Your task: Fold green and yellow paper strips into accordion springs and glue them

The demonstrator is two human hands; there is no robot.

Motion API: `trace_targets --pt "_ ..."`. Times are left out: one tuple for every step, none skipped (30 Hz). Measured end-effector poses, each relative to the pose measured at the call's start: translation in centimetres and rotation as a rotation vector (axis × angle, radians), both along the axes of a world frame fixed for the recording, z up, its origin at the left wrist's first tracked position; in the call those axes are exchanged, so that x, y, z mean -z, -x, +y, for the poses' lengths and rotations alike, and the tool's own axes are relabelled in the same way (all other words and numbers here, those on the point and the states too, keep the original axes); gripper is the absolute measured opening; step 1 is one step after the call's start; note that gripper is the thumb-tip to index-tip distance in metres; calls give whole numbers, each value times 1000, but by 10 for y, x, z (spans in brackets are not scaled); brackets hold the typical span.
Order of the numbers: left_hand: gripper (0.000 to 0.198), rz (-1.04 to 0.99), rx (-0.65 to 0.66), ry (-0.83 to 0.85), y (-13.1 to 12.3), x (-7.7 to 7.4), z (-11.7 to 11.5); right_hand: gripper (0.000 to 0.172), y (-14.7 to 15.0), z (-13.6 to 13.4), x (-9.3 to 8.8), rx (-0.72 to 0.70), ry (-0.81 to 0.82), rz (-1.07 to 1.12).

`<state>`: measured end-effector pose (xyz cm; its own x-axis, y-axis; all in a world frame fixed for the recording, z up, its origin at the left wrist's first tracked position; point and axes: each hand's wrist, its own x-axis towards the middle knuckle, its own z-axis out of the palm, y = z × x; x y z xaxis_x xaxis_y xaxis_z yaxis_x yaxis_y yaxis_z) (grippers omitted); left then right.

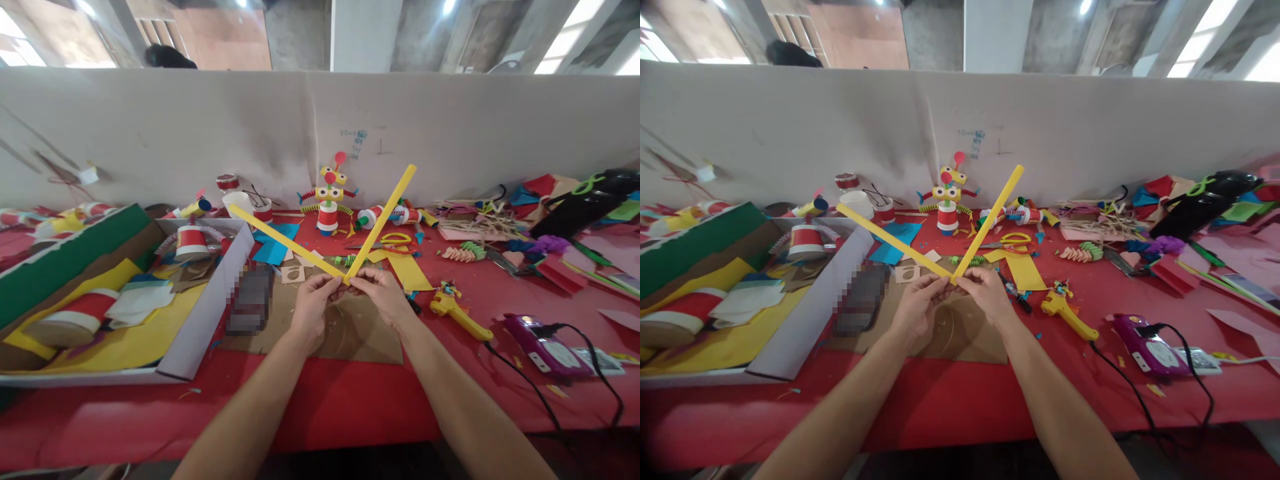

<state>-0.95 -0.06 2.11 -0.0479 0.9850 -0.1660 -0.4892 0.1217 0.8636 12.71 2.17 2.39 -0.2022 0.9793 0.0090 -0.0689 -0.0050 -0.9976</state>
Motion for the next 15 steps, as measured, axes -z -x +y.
trace_targets --pt "18 -19 2 6 0 0 0 16 1 0 0 4 0 16" --pt "18 -42 6 13 0 1 1 16 1 0 1 5 0 37" --pt "18 -69 9 20 0 1 1 16 2 0 1 3 3 62" --pt "18 -97 15 25 0 2 1 16 2 0 1 1 6 85" --pt "18 -120 19 24 0 3 2 16 3 0 1 1 5 103" --pt "18 -137 21 19 0 3 2 15 3 0 1 4 0 109" --pt "18 -145 24 12 0 4 2 15 3 -1 1 11 -12 100" --pt "17 -142 28 8 -1 4 2 15 4 -1 0 21 -31 79" --pt "18 -125 33 7 -1 4 2 15 4 -1 -1 30 -52 48" --pt "18 -93 37 8 -1 4 1 15 4 -2 -2 35 -74 12" --pt "18 -48 39 13 -1 3 1 14 3 -2 -2 39 -96 -25" --pt "19 7 39 19 0 3 1 14 3 -2 -3 38 -117 -55" --pt "19 66 31 23 0 2 1 15 3 -2 -3 36 -134 -68" --pt "20 119 17 22 1 2 1 16 3 -3 -3 27 -147 -64" --pt "20 155 1 17 2 1 1 18 4 -3 -3 12 -160 -46"
